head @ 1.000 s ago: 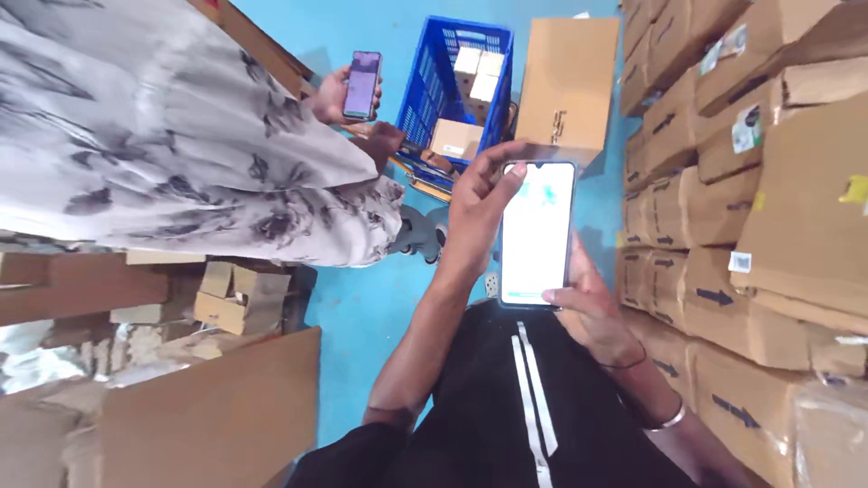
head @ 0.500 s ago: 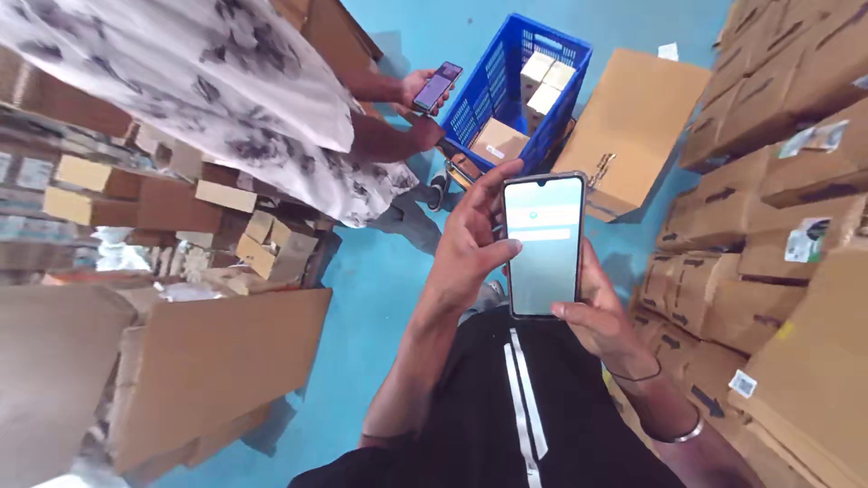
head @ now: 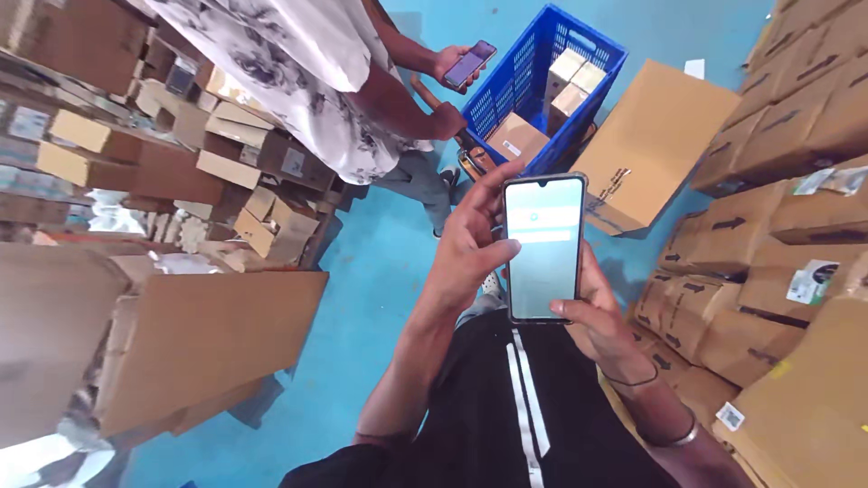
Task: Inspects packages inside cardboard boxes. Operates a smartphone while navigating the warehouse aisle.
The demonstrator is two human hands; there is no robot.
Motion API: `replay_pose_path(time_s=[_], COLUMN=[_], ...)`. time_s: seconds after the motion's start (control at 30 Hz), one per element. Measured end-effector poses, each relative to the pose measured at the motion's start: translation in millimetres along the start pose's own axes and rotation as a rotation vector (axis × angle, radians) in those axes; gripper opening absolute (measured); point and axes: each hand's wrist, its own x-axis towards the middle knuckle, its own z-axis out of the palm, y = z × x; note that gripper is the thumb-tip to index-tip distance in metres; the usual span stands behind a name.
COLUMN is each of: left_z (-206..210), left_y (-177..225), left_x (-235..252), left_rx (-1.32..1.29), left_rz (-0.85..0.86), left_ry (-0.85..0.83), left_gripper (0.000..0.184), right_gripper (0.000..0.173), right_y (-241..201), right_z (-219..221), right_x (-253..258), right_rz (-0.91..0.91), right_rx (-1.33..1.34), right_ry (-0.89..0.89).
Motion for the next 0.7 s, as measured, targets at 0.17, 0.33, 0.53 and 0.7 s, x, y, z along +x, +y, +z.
replay_pose_path(time_s=[0.17,0.33,0.53,0.7], left_z=[-5.2,-7.3,-6.0,-2.4], left_y=[7.8,11.8,12.5,14.3], left_x=[-3.5,-7.9,-12.6,-17.1], left_rx=[-0.002,-0.006,-0.002,0.030], left_rz=[0.025,0.059,0.081,0.073], left_ry=[0.006,0.020,0.029,0.041], left_gripper=[0.080,0.081,0.082,0.082], right_gripper=[0.082,0.084,0.080,0.048], right_y=[-1.8,-5.1,-5.4,-6.2], right_z=[7.3,13.6,14.1,17.3], right_x=[7.5,11.3,12.6,12.5], right_rz=[0.008,0.033,0.040,0.063], right_rx=[-0.014,-0.055,-0.072,-0.109], right_ry=[-0.003,0.017,0.004,0.097])
